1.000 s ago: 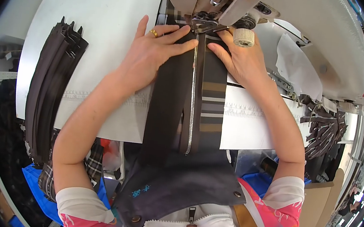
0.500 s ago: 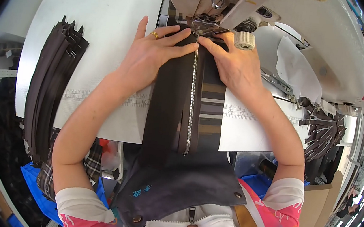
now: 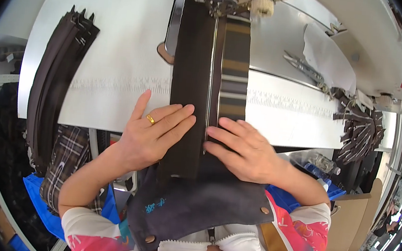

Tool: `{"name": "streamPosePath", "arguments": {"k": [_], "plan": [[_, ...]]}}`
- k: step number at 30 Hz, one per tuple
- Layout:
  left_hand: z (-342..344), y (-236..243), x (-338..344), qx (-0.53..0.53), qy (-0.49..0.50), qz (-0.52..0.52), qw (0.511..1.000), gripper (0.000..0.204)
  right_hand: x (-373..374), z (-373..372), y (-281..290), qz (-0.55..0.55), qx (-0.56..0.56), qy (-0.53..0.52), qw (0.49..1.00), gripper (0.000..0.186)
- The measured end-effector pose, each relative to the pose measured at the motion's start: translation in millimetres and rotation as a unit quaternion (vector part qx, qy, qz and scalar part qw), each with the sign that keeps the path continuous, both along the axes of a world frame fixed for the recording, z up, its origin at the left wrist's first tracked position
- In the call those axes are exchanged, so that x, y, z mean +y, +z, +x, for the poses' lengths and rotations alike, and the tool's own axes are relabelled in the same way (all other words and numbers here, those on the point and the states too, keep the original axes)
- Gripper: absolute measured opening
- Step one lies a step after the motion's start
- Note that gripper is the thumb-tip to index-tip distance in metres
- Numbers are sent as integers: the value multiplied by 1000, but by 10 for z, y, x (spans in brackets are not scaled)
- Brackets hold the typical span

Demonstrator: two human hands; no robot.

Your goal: Sewing a zipper onto a strip of plaid fabric using an industrial sewing machine.

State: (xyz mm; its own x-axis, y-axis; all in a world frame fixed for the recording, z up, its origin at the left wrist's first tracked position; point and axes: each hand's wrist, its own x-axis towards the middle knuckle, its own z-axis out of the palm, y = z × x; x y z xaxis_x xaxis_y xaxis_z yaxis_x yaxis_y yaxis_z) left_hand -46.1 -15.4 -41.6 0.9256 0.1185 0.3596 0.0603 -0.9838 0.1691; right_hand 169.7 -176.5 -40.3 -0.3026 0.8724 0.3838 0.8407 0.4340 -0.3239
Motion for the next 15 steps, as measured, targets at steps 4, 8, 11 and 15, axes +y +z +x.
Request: {"name": "streamPosePath", "arguments": {"k": [4, 8, 11, 15], "plan": [[28, -67, -67, -53, 37, -122, 990, 37, 0, -304, -231, 74, -17, -97, 992, 28], [-2, -154, -59, -58, 42, -105, 992, 37, 16, -247, -222, 110, 94, -95, 985, 26], [-5, -163, -88, -71, 37, -95, 992, 37, -54, -198, -277, 79, 145, -101, 981, 30], [31, -114, -150, -82, 45, -102, 990, 34, -26, -290, -210, 79, 93, -114, 986, 36]]}}
